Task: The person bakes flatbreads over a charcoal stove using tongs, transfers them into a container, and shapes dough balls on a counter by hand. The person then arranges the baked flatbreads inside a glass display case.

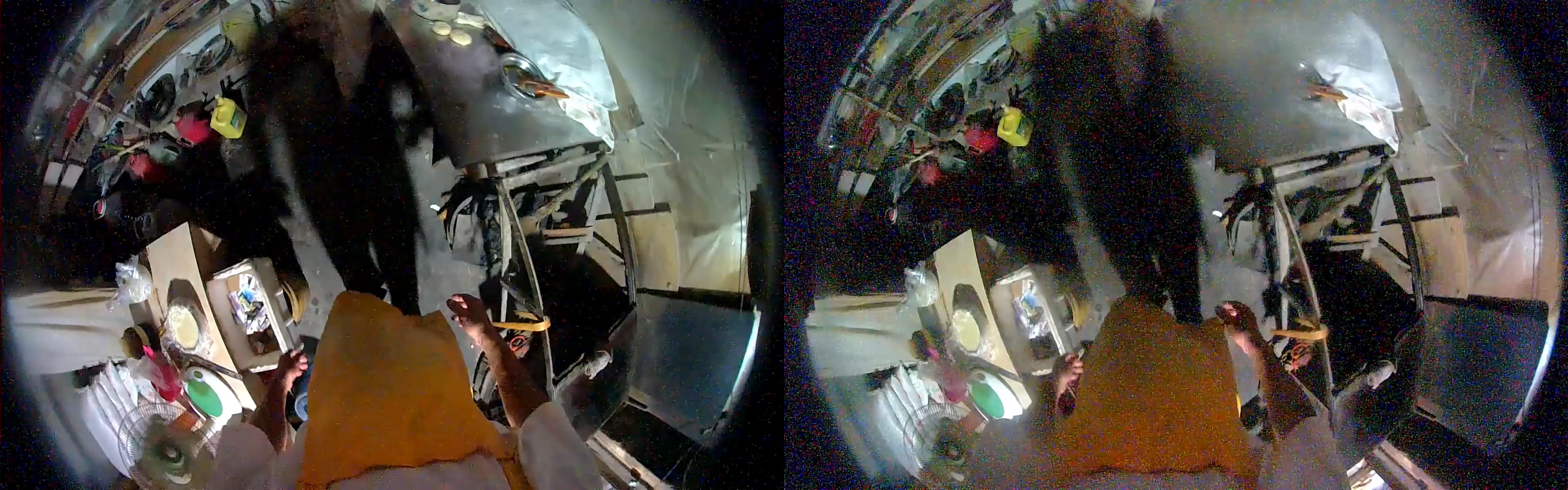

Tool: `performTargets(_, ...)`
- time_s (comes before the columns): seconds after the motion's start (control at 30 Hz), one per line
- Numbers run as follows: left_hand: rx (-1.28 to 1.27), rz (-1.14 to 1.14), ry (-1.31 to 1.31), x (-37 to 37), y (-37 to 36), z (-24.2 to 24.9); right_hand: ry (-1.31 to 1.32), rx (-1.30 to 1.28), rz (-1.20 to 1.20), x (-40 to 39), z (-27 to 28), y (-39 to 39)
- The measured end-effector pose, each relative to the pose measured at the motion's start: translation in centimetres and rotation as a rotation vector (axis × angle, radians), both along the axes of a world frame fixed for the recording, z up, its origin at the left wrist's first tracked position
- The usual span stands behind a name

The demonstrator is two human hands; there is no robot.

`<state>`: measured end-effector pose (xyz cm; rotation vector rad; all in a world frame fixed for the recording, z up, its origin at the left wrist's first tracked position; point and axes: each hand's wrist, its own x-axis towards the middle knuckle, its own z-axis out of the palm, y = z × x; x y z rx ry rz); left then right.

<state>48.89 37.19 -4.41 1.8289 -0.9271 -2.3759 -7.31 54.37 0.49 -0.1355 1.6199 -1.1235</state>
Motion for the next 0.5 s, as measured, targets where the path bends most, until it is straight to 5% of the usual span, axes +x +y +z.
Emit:
performTargets(0.07,0.497,0.246,0.408,6.2,-5.6,-14.1,-0.034,0.061,0.079,-0.2,0.2,-3.3)
performTargets(0.17,-0.227,0.032,-0.063,-1.0,-14.1,-3.7,-0.048,0.116,0.086,0.2,1.9,-8.2)
performTargets(0.23,-0.085,0.200,0.108,-1.0,-20.1,-6.3,-0.031,0.064,-0.004,1.1,3.7,-10.2)
performTargets(0.3,-0.250,-0.015,-0.078,-6.1,-24.5,-3.7,0.047,0.048,0.021,1.0,4.6,-11.8)
performTargets(0.37,-0.413,0.112,-0.095,-14.5,-26.2,7.7,0.287,0.081,0.234,0.2,6.6,-13.4)
performTargets(0.43,-0.497,0.017,0.079,-15.4,-27.8,6.8,0.218,0.124,0.148,-0.7,7.9,-15.2)
performTargets(0.5,-0.691,-0.354,-0.027,-14.2,-30.1,-0.9,0.155,0.147,0.063,-2.2,9.5,-17.5)
